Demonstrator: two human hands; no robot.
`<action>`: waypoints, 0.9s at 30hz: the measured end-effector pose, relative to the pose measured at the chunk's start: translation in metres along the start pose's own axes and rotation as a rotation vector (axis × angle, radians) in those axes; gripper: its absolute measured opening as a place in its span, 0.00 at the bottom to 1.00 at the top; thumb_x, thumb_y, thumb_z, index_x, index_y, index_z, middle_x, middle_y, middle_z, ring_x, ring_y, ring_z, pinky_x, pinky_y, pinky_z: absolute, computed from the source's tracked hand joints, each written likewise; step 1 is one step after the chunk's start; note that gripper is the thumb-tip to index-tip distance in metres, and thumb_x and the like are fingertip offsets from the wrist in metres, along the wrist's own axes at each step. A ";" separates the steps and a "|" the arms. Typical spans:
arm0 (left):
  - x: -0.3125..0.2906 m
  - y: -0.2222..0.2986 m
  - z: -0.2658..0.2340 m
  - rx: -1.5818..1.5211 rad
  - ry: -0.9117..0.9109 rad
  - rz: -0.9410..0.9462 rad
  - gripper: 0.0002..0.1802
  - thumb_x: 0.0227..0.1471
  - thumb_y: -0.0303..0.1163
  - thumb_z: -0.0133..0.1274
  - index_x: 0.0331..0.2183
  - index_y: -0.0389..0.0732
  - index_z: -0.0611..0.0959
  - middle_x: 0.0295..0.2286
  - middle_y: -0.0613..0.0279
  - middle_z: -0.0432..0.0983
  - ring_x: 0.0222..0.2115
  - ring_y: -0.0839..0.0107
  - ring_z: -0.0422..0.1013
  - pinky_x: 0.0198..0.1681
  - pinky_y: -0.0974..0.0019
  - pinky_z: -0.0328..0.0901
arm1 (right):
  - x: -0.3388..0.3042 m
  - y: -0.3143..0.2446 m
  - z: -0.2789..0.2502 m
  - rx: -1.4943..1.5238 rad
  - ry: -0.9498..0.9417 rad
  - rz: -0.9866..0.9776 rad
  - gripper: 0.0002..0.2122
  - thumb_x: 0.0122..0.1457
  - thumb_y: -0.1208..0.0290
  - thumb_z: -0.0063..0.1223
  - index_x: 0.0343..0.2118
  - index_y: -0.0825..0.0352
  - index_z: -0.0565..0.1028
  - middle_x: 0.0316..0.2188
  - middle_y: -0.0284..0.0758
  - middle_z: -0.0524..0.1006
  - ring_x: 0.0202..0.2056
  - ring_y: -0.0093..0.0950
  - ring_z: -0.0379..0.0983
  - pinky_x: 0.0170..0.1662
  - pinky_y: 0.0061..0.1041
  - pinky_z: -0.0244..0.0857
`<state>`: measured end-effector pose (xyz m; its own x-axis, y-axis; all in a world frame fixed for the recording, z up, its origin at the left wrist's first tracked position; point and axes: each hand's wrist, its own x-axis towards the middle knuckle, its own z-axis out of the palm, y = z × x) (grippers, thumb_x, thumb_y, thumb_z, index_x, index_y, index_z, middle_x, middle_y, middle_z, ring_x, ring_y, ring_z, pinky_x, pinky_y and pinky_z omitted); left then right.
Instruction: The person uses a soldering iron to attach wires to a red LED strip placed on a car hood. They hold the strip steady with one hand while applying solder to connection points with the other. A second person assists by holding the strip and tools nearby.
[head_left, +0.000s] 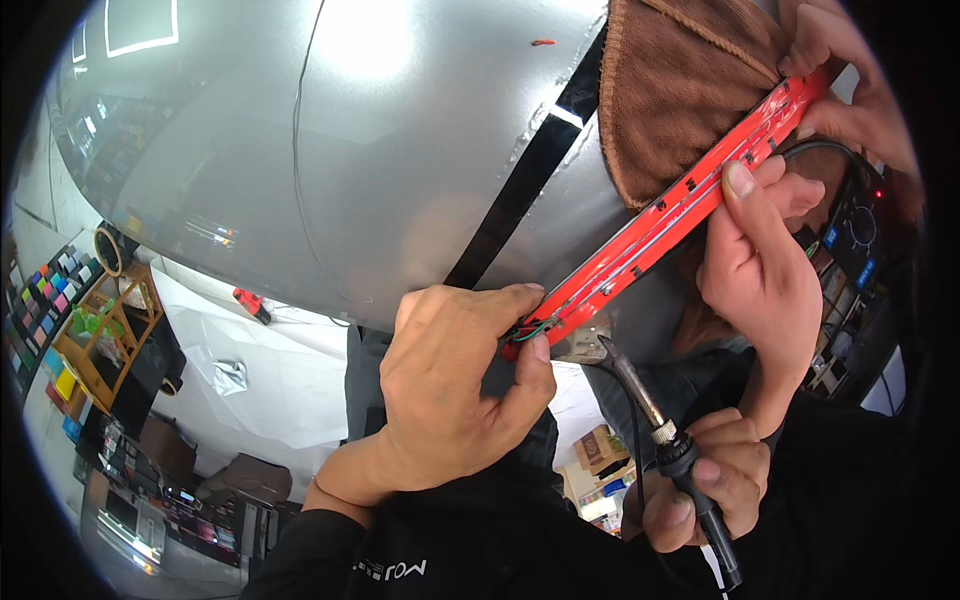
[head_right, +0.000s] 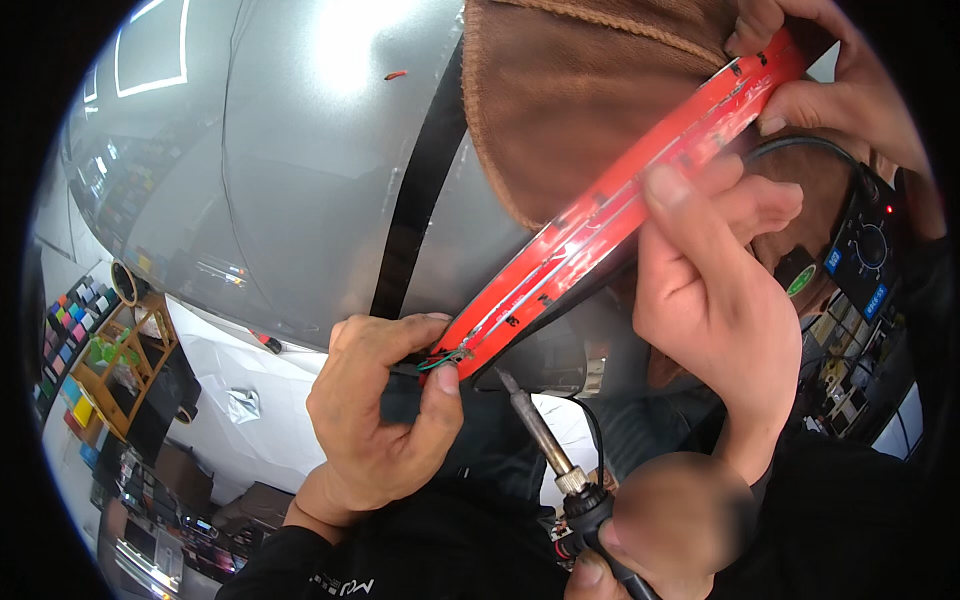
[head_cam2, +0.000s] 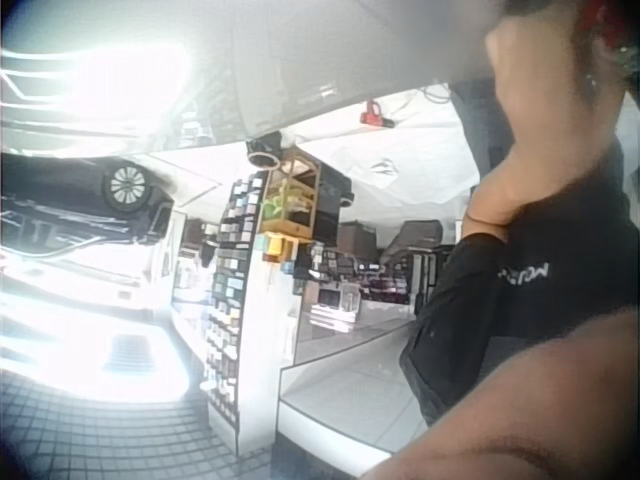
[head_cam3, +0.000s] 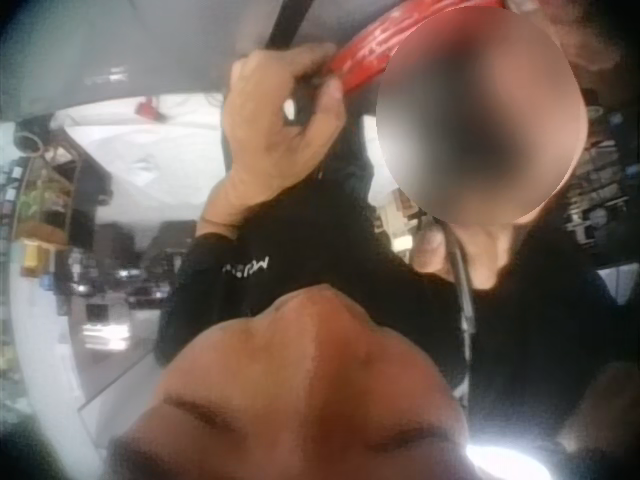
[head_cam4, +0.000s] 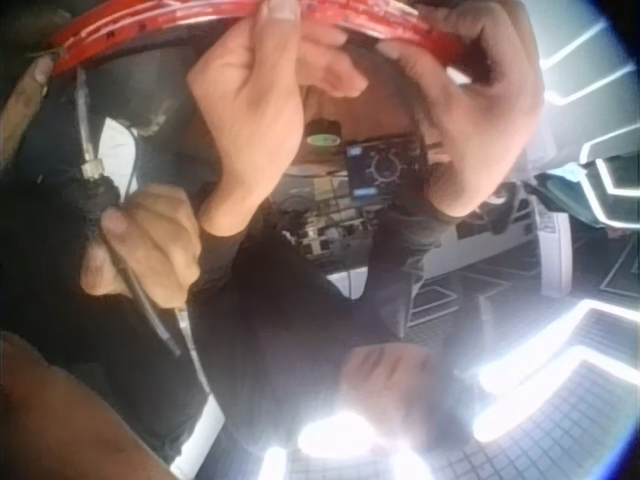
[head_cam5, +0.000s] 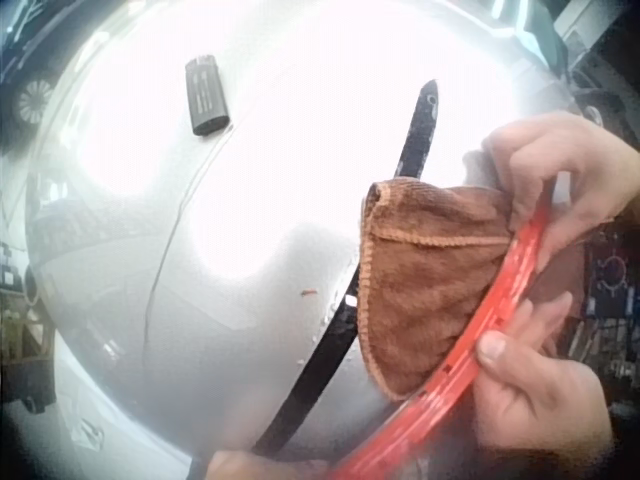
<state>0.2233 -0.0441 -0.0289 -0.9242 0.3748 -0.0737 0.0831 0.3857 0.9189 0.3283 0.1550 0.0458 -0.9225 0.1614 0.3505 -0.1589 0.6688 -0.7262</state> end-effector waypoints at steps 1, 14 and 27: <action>-0.001 0.001 -0.002 -0.007 -0.023 -0.004 0.17 0.52 0.20 0.64 0.45 0.30 0.84 0.38 0.52 0.86 0.35 0.60 0.78 0.45 0.61 0.70 | -0.003 0.000 0.000 0.004 0.011 -0.011 0.17 0.60 0.64 0.60 0.46 0.73 0.78 0.29 0.39 0.72 0.23 0.29 0.66 0.24 0.28 0.59; -0.006 -0.010 0.002 0.010 0.086 0.113 0.17 0.48 0.18 0.69 0.42 0.37 0.85 0.40 0.57 0.88 0.36 0.62 0.81 0.44 0.61 0.69 | -0.014 0.011 -0.007 0.118 -0.158 -0.036 0.15 0.55 0.72 0.63 0.44 0.74 0.78 0.28 0.39 0.72 0.23 0.28 0.66 0.23 0.29 0.62; -0.009 -0.018 0.004 -0.014 0.102 0.152 0.18 0.48 0.21 0.71 0.42 0.38 0.85 0.41 0.58 0.88 0.38 0.63 0.81 0.46 0.62 0.68 | 0.014 -0.015 -0.001 -0.061 -0.327 -0.003 0.19 0.55 0.73 0.61 0.51 0.71 0.79 0.33 0.39 0.71 0.27 0.28 0.65 0.27 0.30 0.63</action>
<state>0.2317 -0.0509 -0.0467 -0.9344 0.3402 0.1056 0.2204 0.3193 0.9217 0.3181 0.1487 0.0622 -0.9877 -0.0755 0.1370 -0.1495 0.7126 -0.6854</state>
